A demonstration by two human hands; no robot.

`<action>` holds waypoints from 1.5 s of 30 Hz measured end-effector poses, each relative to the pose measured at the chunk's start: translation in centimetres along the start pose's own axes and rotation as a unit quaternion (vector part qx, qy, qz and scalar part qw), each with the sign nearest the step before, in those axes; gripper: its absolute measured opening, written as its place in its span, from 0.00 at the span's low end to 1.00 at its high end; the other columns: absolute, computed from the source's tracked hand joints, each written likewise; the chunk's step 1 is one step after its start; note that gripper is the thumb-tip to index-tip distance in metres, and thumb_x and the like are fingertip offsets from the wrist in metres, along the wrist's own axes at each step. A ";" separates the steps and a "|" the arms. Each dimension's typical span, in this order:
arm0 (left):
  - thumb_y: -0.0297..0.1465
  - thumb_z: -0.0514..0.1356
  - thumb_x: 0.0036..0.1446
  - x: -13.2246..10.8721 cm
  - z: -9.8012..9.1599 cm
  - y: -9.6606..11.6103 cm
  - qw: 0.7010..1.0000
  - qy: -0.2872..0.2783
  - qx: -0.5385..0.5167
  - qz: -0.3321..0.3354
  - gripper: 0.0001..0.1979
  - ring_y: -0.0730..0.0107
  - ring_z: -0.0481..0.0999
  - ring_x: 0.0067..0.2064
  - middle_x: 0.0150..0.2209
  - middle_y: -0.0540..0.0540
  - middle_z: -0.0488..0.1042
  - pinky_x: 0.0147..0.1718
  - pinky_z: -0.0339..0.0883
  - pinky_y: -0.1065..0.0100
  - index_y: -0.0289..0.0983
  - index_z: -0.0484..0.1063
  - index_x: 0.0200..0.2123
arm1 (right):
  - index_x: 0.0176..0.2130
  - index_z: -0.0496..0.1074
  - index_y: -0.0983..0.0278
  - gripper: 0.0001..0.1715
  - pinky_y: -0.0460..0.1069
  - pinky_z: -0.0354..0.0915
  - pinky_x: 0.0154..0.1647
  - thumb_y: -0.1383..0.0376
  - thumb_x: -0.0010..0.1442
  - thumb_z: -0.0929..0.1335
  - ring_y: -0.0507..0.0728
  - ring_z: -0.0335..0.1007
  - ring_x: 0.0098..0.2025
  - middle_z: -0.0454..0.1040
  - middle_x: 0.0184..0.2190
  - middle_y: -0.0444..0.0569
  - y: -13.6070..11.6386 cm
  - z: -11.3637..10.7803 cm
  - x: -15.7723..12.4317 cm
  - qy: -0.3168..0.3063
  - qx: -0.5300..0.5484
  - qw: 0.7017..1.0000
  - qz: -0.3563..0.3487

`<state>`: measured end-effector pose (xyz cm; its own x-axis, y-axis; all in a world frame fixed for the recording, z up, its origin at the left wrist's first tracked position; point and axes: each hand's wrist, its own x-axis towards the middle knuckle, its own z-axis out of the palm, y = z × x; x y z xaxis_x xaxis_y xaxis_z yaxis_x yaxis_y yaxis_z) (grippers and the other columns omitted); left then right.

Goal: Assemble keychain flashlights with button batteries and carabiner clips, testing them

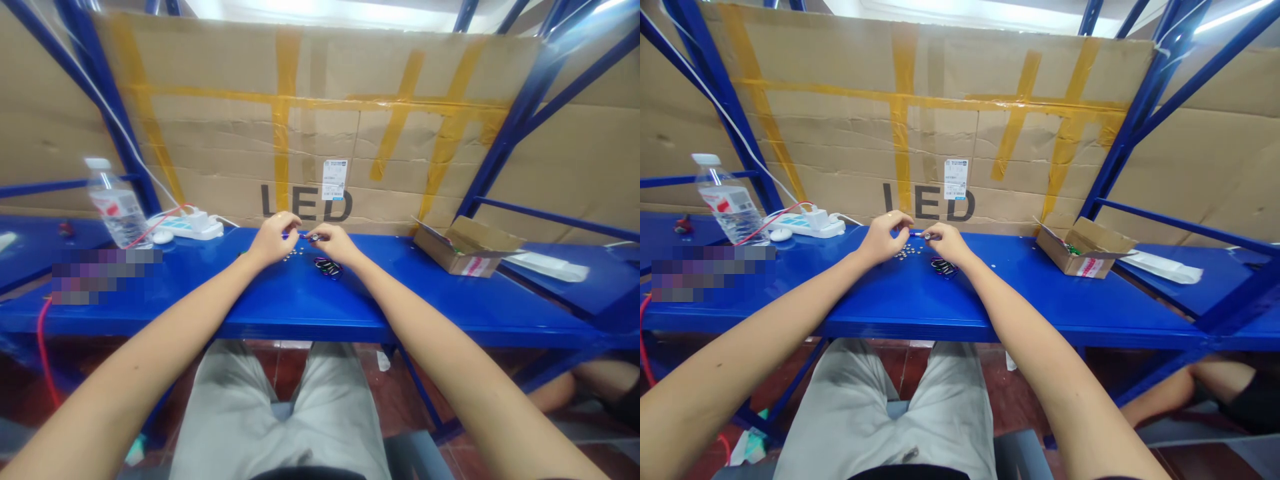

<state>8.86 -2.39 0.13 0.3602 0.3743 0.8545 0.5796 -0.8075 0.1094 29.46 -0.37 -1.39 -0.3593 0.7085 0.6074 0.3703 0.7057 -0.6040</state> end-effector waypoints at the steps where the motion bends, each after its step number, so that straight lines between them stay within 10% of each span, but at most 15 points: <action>1: 0.23 0.55 0.55 -0.1 0.1 0.3 0.999 -0.006 0.001 0.031 0.10 0.66 0.73 0.37 0.35 0.45 0.75 0.40 0.70 0.64 0.36 0.74 0.39 | 0.37 0.82 0.64 0.13 0.51 0.68 0.45 0.74 0.51 0.70 0.55 0.74 0.39 0.78 0.37 0.48 0.0 0.0 0.0 0.002 -0.007 1.000 -0.002; 6: 0.23 0.56 0.55 -0.4 1.1 1.5 0.988 -0.061 0.053 0.131 0.13 0.60 0.73 0.42 0.39 0.42 0.73 0.42 0.70 0.60 0.37 0.75 0.42 | 0.31 0.79 0.65 0.07 0.49 0.66 0.42 0.73 0.51 0.71 0.54 0.71 0.36 0.76 0.33 0.46 -0.1 -0.1 0.0 0.013 -0.041 0.999 -0.008; 19: 0.24 0.56 0.55 -0.6 1.5 1.4 0.985 -0.089 0.096 0.109 0.15 0.57 0.73 0.44 0.41 0.40 0.72 0.44 0.70 0.57 0.37 0.76 0.44 | 0.31 0.79 0.65 0.08 0.49 0.65 0.42 0.74 0.51 0.70 0.53 0.69 0.35 0.74 0.32 0.46 0.1 -0.1 0.0 0.004 -0.073 0.997 -0.007; 27: 0.23 0.53 0.56 0.2 0.0 -0.5 0.998 -0.039 0.037 -0.031 0.12 0.62 0.75 0.40 0.38 0.42 0.77 0.42 0.69 0.61 0.36 0.75 0.39 | 0.36 0.82 0.63 0.17 0.51 0.67 0.46 0.77 0.51 0.68 0.55 0.72 0.38 0.77 0.37 0.49 0.2 -0.2 -0.1 0.002 -0.078 0.997 -0.028; 38: 0.30 0.60 0.50 -0.2 -1.7 -3.6 0.922 -0.359 -0.010 -0.142 0.09 0.65 0.78 0.34 0.33 0.47 0.82 0.34 0.66 0.68 0.40 0.81 0.32 | 0.34 0.74 0.66 0.07 0.48 0.66 0.36 0.70 0.50 0.72 0.54 0.72 0.32 0.76 0.27 0.43 -0.4 0.3 -0.6 -0.138 0.000 0.988 0.075; 45: 0.37 0.65 0.48 0.0 -1.9 -3.7 0.898 -0.403 0.012 -0.178 0.08 0.64 0.77 0.33 0.32 0.46 0.82 0.31 0.65 0.68 0.40 0.81 0.30 | 0.34 0.74 0.65 0.08 0.48 0.68 0.38 0.72 0.50 0.73 0.54 0.74 0.34 0.79 0.31 0.46 -0.7 0.3 -0.8 -0.175 -0.009 0.981 0.087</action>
<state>5.28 -0.26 0.69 0.5553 0.8227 0.1217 0.7746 -0.5650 0.2843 29.21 -1.37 -1.62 -0.5597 0.7799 0.2802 0.4667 0.5760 -0.6711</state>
